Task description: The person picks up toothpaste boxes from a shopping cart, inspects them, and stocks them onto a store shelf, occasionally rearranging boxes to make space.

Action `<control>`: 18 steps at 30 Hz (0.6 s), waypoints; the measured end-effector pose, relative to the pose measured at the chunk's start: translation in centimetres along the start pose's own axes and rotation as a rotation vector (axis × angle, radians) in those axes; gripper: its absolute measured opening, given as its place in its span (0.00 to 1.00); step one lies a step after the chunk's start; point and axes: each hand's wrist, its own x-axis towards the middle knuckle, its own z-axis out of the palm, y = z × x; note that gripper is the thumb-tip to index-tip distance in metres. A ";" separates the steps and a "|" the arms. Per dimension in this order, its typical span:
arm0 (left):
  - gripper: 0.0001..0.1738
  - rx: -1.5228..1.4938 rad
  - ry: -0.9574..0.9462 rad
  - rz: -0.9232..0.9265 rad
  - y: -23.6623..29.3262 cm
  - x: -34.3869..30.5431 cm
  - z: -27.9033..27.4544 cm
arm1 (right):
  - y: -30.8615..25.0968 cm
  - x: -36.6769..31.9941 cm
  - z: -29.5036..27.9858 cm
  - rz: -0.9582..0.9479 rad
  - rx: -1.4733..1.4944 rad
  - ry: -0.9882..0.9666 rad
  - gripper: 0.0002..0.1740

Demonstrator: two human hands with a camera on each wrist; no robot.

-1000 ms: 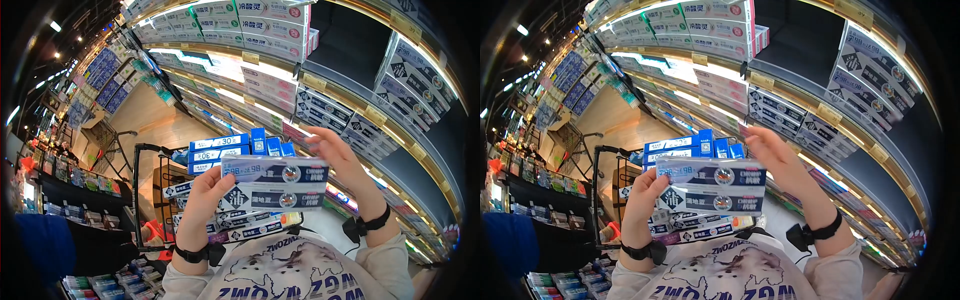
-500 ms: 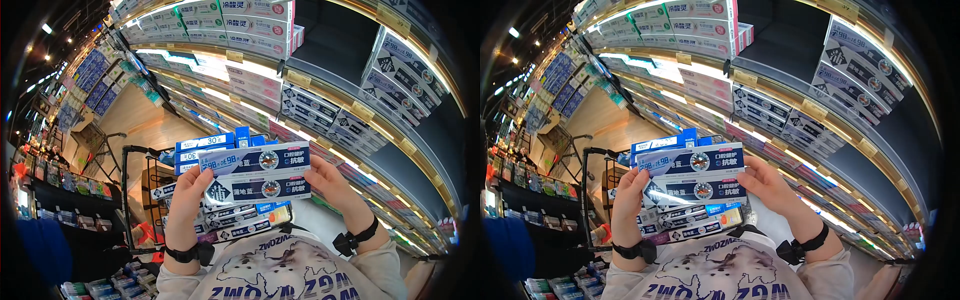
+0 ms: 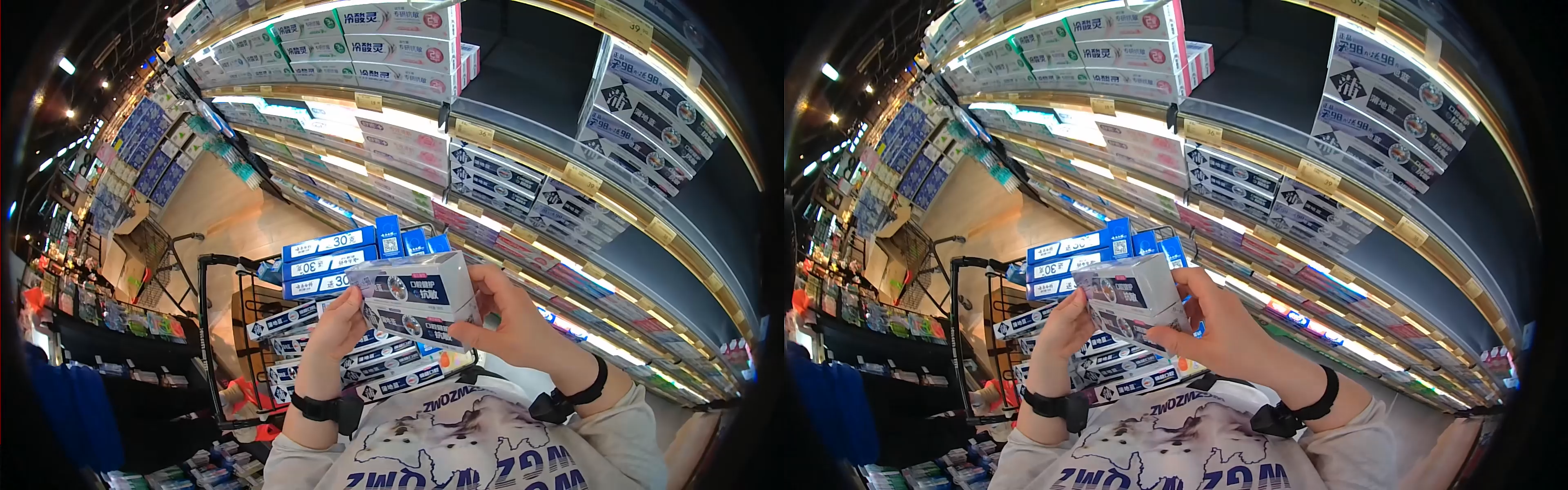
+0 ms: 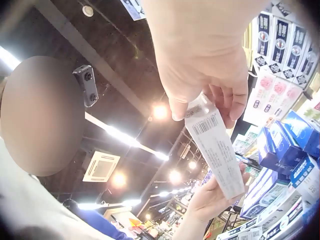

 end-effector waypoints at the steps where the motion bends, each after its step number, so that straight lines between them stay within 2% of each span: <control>1: 0.26 0.034 0.061 0.075 0.0 -0.2 0.6 | -0.4 -0.1 -0.2 0.041 -0.045 -0.003 0.35; 2: 0.26 0.067 0.121 0.150 0.0 -0.3 1.0 | -0.1 -0.3 -0.5 0.040 -0.047 -0.002 0.35; 3: 0.22 -0.040 0.136 0.123 0.3 -0.1 0.9 | 0.7 -0.4 -1.0 -0.023 -0.138 0.019 0.35; 4: 0.22 -0.041 0.134 0.127 0.7 -0.4 0.9 | 1.2 -0.5 -1.3 -0.085 -0.227 0.040 0.34; 6: 0.27 0.215 0.003 0.453 1.9 -1.9 1.8 | 1.8 -0.5 -1.8 -0.089 -0.167 0.016 0.33; 7: 0.32 0.259 0.041 0.430 2.6 -2.7 2.1 | 2.0 -0.6 -1.9 -0.089 -0.103 -0.004 0.32; 11: 0.31 0.431 0.020 0.548 3.9 -4.0 3.8 | 1.9 -0.6 -2.0 -0.125 -0.044 -0.022 0.36; 13: 0.31 0.512 -0.007 0.593 4.0 -4.1 3.9 | 2.1 -0.7 -2.1 -0.128 -0.059 -0.018 0.34; 18: 0.32 0.506 0.029 0.557 4.2 -4.8 5.1 | 3.1 -0.5 -2.0 -0.174 -0.054 0.016 0.35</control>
